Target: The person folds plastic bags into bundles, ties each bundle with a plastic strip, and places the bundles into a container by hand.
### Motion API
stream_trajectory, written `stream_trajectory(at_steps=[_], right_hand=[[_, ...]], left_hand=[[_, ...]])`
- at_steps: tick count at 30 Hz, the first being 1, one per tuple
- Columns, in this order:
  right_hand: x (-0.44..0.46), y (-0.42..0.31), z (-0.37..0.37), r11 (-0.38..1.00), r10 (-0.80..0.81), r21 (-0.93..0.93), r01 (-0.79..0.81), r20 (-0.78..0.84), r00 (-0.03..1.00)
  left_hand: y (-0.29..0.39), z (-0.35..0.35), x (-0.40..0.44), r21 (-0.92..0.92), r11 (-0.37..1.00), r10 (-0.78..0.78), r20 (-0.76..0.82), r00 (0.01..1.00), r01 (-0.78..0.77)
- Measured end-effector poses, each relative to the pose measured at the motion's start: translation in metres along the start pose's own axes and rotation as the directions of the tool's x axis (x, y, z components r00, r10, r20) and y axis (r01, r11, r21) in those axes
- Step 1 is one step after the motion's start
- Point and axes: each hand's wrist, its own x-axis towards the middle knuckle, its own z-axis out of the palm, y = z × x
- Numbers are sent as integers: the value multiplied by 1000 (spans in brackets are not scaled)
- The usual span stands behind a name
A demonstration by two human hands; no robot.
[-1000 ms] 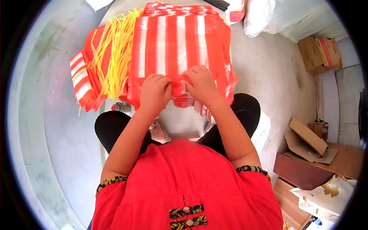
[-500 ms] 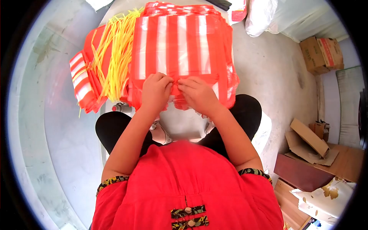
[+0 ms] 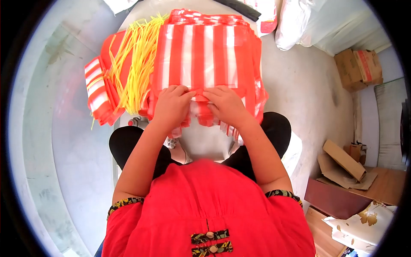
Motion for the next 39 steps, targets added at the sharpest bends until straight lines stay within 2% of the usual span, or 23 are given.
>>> stream_trajectory(at_steps=[2, 5, 8, 11, 14, 17, 20, 23, 26, 29, 32, 35, 38, 39], right_hand=[[2, -1, -1, 1000, 27, -14, -27, 13, 1000], [3, 1, 9, 996, 13, -86, -16, -30, 999], [7, -10, -2, 990, 61, -130, -61, -5, 998], [6, -19, -18, 974, 150, -190, -122, 140, 979], [13, -28, -47, 958, 285, -127, -255, 382, 879], [24, -18, -64, 914, 306, 103, -392, 458, 834], [42, 8, -60, 882, 346, 117, -457, 499, 795], [50, 42, -37, 836, 373, 164, -524, 532, 760], [56, 47, -31, 838, 406, 134, -529, 494, 769], [55, 42, -29, 857, 470, -11, -516, 431, 771], [37, 43, -36, 826, 544, -3, -564, 269, 795], [8, 35, -50, 774, 624, 86, -628, 65, 778], [-26, 39, -49, 886, 385, -194, -420, -196, 902], [-35, 35, -48, 918, 297, -216, -332, -177, 938]], left_hand=[[-3, -1, 2, -40, 999, -34, 31, 999, 36], [-9, 4, 1, -44, 999, -23, -10, 1000, 23], [-4, -5, -1, -29, 999, 23, -99, 995, -26], [-12, -12, -12, -7, 1000, 26, -68, 997, -27], [-10, -36, -22, -125, 986, -90, 140, 986, 108], [-2, -58, -23, -208, 835, -445, 289, 848, 509], [-27, -41, -26, -397, 777, -462, 170, 870, 490], [-46, -27, -23, -487, 688, -521, 184, 834, 538], [-46, -24, -18, -436, 673, -576, 197, 793, 597], [-42, -20, -16, -366, 719, -581, 149, 800, 591], [-36, -19, -15, -351, 701, -622, 126, 773, 621], [-36, -15, -17, -300, 736, -616, 76, 784, 607], [-37, -6, -22, -305, 773, -585, -2, 811, 557], [-37, -4, -23, -306, 770, -590, -6, 807, 560]])
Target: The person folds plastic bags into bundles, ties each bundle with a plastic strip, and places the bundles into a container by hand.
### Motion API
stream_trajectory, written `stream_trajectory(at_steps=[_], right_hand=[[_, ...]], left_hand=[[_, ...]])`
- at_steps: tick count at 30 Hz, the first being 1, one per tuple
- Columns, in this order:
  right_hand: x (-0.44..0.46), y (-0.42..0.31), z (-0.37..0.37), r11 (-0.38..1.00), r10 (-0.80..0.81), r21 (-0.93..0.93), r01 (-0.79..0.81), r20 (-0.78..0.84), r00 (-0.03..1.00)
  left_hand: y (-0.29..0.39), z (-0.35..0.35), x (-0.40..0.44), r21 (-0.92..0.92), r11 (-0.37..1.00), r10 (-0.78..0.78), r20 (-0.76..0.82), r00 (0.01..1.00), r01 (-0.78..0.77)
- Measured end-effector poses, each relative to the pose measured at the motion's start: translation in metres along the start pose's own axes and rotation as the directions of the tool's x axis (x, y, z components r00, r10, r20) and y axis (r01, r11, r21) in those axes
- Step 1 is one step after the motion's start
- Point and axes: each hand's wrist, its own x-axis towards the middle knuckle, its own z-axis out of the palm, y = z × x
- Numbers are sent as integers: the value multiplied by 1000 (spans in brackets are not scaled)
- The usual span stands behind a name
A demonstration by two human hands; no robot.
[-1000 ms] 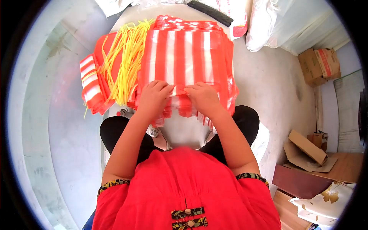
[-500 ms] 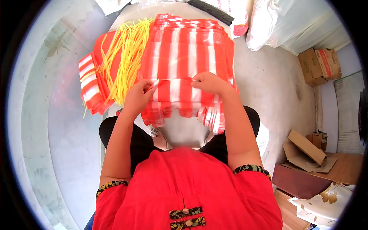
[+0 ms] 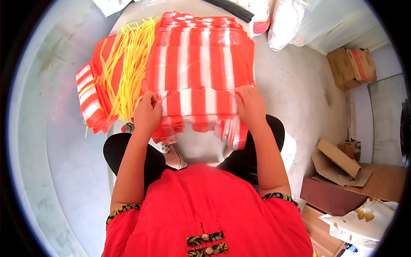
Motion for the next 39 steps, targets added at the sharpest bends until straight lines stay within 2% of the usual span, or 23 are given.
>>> stream_trajectory(at_steps=[2, 5, 6, 8, 11, 14, 17, 21, 29, 30, 32, 33, 34, 35, 36, 39], right_hand=[[-17, -6, -3, 982, -191, -7, 191, -3, 982], [-20, -27, -1, 929, -360, 90, 358, 3, 933], [-20, -29, 0, 948, -314, 77, 309, 59, 948], [-19, -25, 2, 957, -287, 52, 285, 42, 957], [-16, -22, 3, 962, -274, 27, 272, 80, 958], [-15, -19, -2, 969, -245, 12, 246, 134, 960], [-15, -12, -3, 971, -237, 15, 237, 121, 964], [-15, -8, -6, 978, -207, -1, 208, 107, 972], [-3, 4, -29, 991, -81, 124, 55, 216, 973], [-2, 8, -31, 989, -72, 146, 39, 229, 971], [2, -3, -55, 879, 202, 353, -319, 331, 922], [3, -6, -63, 762, 318, 430, -484, 403, 858], [4, -2, -63, 706, 339, 477, -524, 422, 841], [10, 4, -61, 644, 358, 520, -560, 442, 822], [16, 10, -59, 578, 376, 560, -593, 463, 803], [26, 25, -31, 752, 368, 495, -436, 233, 900]], left_hand=[[0, 2, -2, -1, 1000, -5, -12, 1000, 5], [3, 2, -3, -24, 1000, -9, -13, 1000, 8], [1, 1, -4, -32, 999, 1, 1, 1000, -1], [-3, -2, -6, -47, 999, 19, 24, 1000, -18], [2, -13, -13, 55, 969, 238, 39, 970, -240], [31, -31, -25, 175, 950, 226, 189, 956, -259], [31, -32, -24, 238, 931, 229, 217, 949, -279], [20, -24, -18, 292, 894, 305, 160, 939, -341], [8, -32, -11, 323, 812, 506, 25, 862, -486], [10, -38, -10, 269, 818, 524, 12, 851, -508], [14, -48, -6, 158, 822, 556, -14, 831, -548], [12, -47, -5, -57, 905, 423, 2, 906, -422], [8, -45, -4, -265, 927, 286, 49, 957, -264], [7, -43, -1, -452, 888, 154, 124, 980, -83], [7, -42, 3, -403, 914, 112, 141, 984, -46], [8, -35, 22, -256, 966, 17, 161, 987, 25]])
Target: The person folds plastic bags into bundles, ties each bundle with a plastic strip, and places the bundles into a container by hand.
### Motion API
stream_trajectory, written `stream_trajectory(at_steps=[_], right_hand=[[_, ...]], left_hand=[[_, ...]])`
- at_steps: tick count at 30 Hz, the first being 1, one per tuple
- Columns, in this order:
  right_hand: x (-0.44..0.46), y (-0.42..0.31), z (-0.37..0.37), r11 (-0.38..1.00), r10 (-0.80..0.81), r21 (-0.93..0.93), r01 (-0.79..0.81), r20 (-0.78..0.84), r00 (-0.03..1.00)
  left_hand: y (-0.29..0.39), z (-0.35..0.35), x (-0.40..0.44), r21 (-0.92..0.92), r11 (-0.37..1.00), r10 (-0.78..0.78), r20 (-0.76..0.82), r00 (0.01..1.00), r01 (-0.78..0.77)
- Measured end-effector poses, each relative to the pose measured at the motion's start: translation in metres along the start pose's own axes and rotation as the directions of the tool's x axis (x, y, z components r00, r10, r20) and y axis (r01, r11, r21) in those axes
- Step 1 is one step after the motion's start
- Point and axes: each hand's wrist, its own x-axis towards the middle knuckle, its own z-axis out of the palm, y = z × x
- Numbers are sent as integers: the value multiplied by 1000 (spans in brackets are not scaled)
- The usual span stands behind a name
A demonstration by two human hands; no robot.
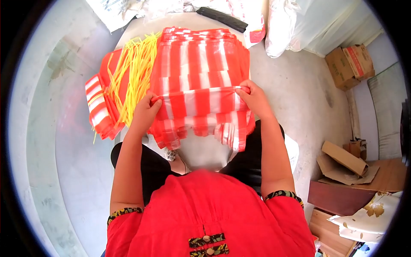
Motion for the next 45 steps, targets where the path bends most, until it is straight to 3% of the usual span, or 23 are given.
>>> stream_trajectory(at_steps=[3, 12, 18, 21, 24, 26, 29, 32, 35, 41, 45], right_hand=[[18, 21, 13, 996, -88, -39, 85, -60, 994], [28, 38, 23, 999, 51, -12, -51, -30, 998], [26, 45, 28, 966, -59, -256, 36, -81, 995], [15, 6, 28, 707, -167, -706, 43, -107, 980], [-3, -18, 37, 645, -542, -582, 495, 108, 834], [-9, -30, 56, 630, -559, -494, 599, 247, 792], [-6, -25, 73, 613, -510, -483, 625, 362, 780], [-5, -21, 83, 604, -486, -502, 619, 384, 785], [-2, -24, 77, 624, -443, -496, 604, 413, 796], [0, -5, 56, 617, -473, -516, 594, 360, 804], [-3, -12, 48, 620, -467, -522, 586, 355, 810]], left_hand=[[-16, 11, 16, 106, 994, -14, -50, 999, 19], [-15, 29, 25, 168, 982, -55, -194, 979, 89], [-14, 36, 26, 229, 969, -37, -246, 969, 95], [-18, 37, 27, 261, 959, -46, -251, 967, 113], [-16, 37, 26, 306, 940, -73, -254, 964, 152], [1, 35, 25, 324, 917, -158, -240, 958, 233], [11, 35, 20, 643, 749, 373, -212, 903, -159], [22, 42, 15, 583, 629, 517, 180, 836, -515], [27, 53, 4, 525, 640, 423, 369, 827, -561], [19, 44, 6, 600, 626, 371, 332, 867, -498], [6, 40, 7, 681, 543, 387, 317, 866, -492]])
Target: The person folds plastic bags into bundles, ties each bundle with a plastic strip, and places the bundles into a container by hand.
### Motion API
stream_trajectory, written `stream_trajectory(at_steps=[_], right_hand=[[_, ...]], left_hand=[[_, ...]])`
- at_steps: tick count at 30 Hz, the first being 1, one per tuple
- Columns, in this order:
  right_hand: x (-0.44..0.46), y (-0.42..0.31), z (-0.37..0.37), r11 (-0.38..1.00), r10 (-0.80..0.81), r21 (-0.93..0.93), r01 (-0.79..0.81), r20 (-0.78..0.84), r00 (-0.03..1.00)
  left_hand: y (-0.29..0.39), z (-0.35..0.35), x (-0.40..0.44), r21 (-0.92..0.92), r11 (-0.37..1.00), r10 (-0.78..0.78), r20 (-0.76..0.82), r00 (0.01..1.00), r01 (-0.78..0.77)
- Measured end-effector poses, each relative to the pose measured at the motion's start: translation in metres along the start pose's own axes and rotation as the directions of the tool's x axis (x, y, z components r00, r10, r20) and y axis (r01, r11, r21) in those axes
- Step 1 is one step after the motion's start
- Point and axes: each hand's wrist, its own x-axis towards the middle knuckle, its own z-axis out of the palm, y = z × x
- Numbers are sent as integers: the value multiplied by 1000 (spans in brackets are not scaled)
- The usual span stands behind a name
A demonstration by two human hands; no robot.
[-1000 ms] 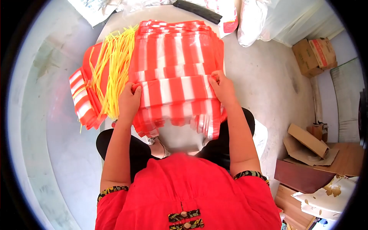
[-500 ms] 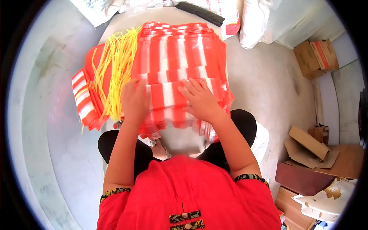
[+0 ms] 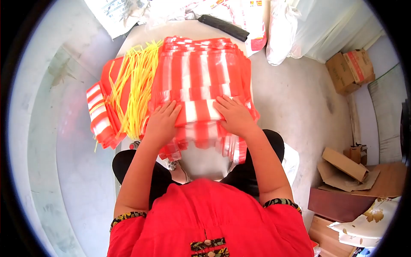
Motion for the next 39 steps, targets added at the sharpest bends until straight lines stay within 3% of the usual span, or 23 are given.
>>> stream_trajectory(at_steps=[3, 5, 8, 12, 14, 15, 18, 21, 25, 28, 31, 34, 37, 39], right_hand=[[3, 4, -2, 994, -72, -85, 69, -28, 997], [4, 0, -14, 994, 101, 18, -104, 128, 987], [13, -15, -58, 972, 229, -9, -235, 266, 936], [30, -1, -69, 938, 335, -3, -346, 253, 908], [40, 19, -44, 973, 230, -57, -224, 134, 964], [44, 25, -30, 983, 168, -89, -161, 79, 983], [50, 2, 0, 998, -58, -9, 58, 3, 998], [41, -20, 22, 995, -101, -34, 99, -88, 991], [35, -10, 16, 998, -45, 34, 44, 31, 999], [30, 3, 14, 998, -45, 47, 43, 26, 999], [17, 24, 25, 999, -47, 8, 47, -79, 996], [10, 31, 22, 999, 28, -11, -30, -154, 988], [13, 29, -5, 981, 196, 7, -196, -48, 979], [23, 19, -28, 971, 153, -132, -200, -305, 940]], left_hand=[[0, -11, -2, 1, 1000, 14, -9, 1000, -14], [-1, -30, -2, -97, 995, 15, 3, 1000, -15], [5, -66, 2, -270, 924, -192, 286, 939, 272], [1, -80, 16, -366, 829, -359, 231, 904, 423], [-8, -47, 25, -160, 976, -163, -77, 984, 149], [-11, -35, 27, -23, 999, -32, -209, 977, 28], [21, -23, 31, -105, 993, 55, 7, 998, -54], [32, 1, 32, -172, 984, 60, 18, 998, -56], [25, 8, 31, -114, 993, 14, 6, 1000, -13], [11, 10, 24, -54, 998, 20, -4, 1000, -20], [-3, 14, 17, -3, 1000, 21, -60, 998, -21], [-12, 10, 9, 34, 999, 11, -145, 989, -6], [-7, -13, 7, -19, 1000, -18, -143, 990, 16], [17, -45, 10, -123, 971, -197, 59, 979, 203]])
